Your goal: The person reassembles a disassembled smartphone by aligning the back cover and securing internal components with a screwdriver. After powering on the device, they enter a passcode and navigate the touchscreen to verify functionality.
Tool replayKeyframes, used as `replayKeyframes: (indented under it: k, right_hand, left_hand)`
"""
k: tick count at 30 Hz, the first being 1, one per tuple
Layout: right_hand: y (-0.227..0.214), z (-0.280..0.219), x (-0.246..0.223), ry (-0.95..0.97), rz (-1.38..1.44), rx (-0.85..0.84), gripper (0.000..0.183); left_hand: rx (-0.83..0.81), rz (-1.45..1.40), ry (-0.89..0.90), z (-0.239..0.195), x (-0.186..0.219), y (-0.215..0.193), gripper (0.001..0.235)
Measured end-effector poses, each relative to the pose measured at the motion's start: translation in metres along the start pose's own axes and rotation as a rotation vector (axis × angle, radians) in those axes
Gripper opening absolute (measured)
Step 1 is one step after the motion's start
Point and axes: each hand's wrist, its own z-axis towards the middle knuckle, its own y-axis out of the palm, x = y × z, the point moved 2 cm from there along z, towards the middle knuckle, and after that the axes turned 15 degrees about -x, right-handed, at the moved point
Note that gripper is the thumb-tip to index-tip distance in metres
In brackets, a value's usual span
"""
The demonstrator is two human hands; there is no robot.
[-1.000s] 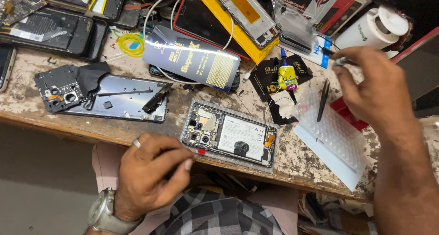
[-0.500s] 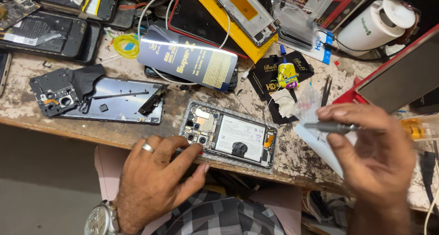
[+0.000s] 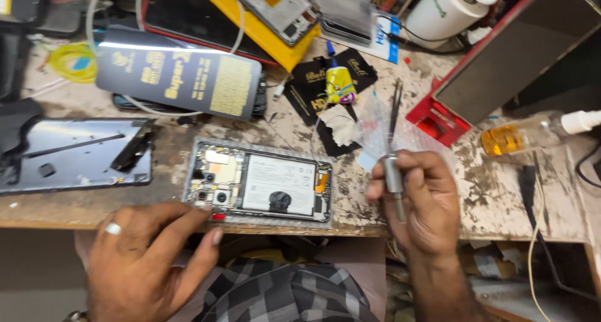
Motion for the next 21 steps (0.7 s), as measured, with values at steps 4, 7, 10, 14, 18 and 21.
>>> replayKeyframes:
  k: [4, 7, 10, 14, 18, 21]
  right_hand:
    - [-0.005, -0.003, 0.009, 0.114, 0.133, 0.055, 0.029]
    - [-0.002, -0.006, 0.011, 0.009, 0.068, 0.004, 0.033]
    - [0.000, -0.012, 0.017, -0.113, -0.059, 0.030, 0.027]
    - [0.000, -0.021, 0.024, -0.221, -0.172, 0.080, 0.024]
    - [0.005, -0.021, 0.023, -0.336, -0.163, 0.098, 0.023]
    - [0.015, -0.013, 0.014, -0.382, -0.151, 0.113, 0.021]
  left_hand:
    - [0.018, -0.003, -0.035, 0.000, 0.001, 0.002, 0.024]
    - [0.032, -0.024, -0.047, 0.001, 0.000, 0.001, 0.020]
    - [0.026, -0.045, -0.087, 0.001, 0.000, 0.001, 0.019]
    - [0.052, -0.070, -0.130, -0.001, 0.001, 0.005, 0.018]
    - [0.039, -0.065, -0.114, -0.002, 0.004, 0.007, 0.016]
    - [0.032, -0.067, -0.020, 0.003, 0.014, 0.013, 0.019]
